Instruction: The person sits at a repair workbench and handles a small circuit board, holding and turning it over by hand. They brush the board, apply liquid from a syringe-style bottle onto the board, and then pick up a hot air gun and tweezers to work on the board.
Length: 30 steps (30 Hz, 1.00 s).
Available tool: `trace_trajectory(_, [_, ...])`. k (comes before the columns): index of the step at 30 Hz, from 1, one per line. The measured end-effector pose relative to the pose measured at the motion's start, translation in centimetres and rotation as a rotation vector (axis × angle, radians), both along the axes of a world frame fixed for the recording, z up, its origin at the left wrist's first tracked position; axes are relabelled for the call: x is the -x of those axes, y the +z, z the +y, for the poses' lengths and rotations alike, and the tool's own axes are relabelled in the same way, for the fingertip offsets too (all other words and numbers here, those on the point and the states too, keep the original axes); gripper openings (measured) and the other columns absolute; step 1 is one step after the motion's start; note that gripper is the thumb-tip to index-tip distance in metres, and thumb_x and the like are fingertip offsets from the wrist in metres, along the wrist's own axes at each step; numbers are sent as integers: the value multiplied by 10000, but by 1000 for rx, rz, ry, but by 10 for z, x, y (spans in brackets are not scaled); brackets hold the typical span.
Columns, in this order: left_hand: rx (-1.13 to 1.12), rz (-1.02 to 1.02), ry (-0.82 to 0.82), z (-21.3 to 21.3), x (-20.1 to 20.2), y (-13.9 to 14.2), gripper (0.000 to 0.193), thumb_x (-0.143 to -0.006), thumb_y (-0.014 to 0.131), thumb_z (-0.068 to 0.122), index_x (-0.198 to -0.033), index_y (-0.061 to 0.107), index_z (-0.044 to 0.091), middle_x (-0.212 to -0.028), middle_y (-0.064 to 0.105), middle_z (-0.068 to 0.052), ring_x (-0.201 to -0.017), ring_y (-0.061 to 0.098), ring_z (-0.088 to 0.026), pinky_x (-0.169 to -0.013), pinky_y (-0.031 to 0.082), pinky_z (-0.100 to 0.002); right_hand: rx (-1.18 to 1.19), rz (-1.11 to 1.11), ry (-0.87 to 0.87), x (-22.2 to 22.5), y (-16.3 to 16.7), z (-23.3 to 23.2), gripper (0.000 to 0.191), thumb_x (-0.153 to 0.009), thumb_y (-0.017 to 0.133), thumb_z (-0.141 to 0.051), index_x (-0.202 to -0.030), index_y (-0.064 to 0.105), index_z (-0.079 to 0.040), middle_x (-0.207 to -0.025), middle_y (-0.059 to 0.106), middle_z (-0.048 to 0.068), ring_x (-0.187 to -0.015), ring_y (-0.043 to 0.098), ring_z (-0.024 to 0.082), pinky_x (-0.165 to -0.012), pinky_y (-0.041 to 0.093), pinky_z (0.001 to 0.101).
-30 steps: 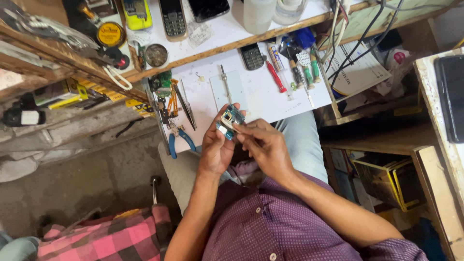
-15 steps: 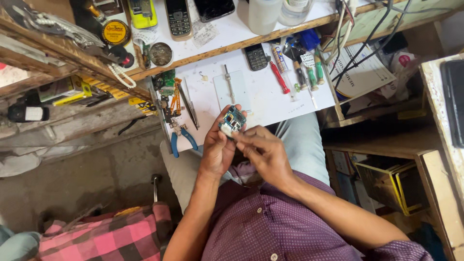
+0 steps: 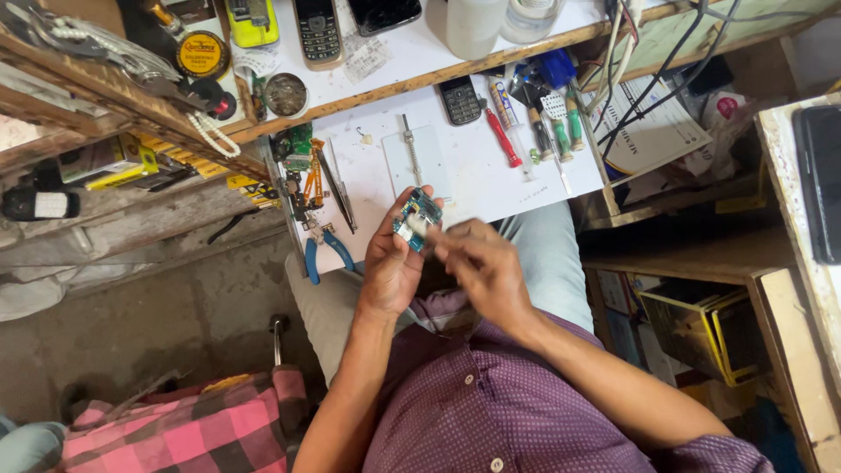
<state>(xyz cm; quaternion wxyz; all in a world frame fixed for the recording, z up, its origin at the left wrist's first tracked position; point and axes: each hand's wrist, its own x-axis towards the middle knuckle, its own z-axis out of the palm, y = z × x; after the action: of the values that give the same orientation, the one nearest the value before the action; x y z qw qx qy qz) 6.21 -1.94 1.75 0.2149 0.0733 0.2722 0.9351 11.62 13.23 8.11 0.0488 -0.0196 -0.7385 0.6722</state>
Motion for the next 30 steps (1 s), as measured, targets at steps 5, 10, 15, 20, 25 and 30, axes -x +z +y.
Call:
trace_trajectory(5, [-5,20,33,-3,1,1,816,-954,771,285,-1592,349,-1,-1635,409,-177,-1509,427,-325,-1238,393,-446,-27,31,55,-2,-2,-2,316,-950,711,14,-1261,739,-41,-966,639,48,-752,558,93,-625,452,227])
trace_trajectory(10, [14,-11,56,-4,0,2,812,-947,770,283,-1580,348,-3,-1629,411,-177,-1500,427,-337,-1244,385,-436,-60,76,98,-3,-3,-3,325,-948,716,9,-1271,733,-23,-966,627,53,-785,567,97,-640,463,232])
trace_trajectory(15, [3,-9,47,-3,1,2,817,-951,765,288,-1585,341,-4,-1624,414,-177,-1506,420,-328,-1239,394,-432,-15,32,87,1,-4,0,308,-967,690,10,-1269,729,-31,-969,643,55,-763,604,95,-644,500,228])
trace_trajectory(20, [-7,0,48,-2,-1,1,820,-958,762,300,-1589,346,-18,-1624,416,-179,-1511,422,-324,-1240,397,-438,-27,15,69,4,-7,1,311,-963,680,16,-1266,729,-38,-968,658,54,-738,611,88,-635,505,224])
trace_trajectory(25, [9,6,46,-2,-2,0,827,-955,763,307,-1593,344,-13,-1626,414,-184,-1506,426,-334,-1244,391,-431,-45,43,63,5,-7,1,314,-971,675,21,-1272,726,-52,-979,678,47,-741,611,80,-631,511,221])
trace_trajectory(30, [10,-12,28,-3,-2,1,828,-951,765,312,-1589,348,-12,-1626,417,-189,-1498,433,-337,-1231,407,-442,-62,25,81,4,-5,2,311,-972,678,21,-1269,733,-53,-970,664,53,-735,613,79,-622,510,221])
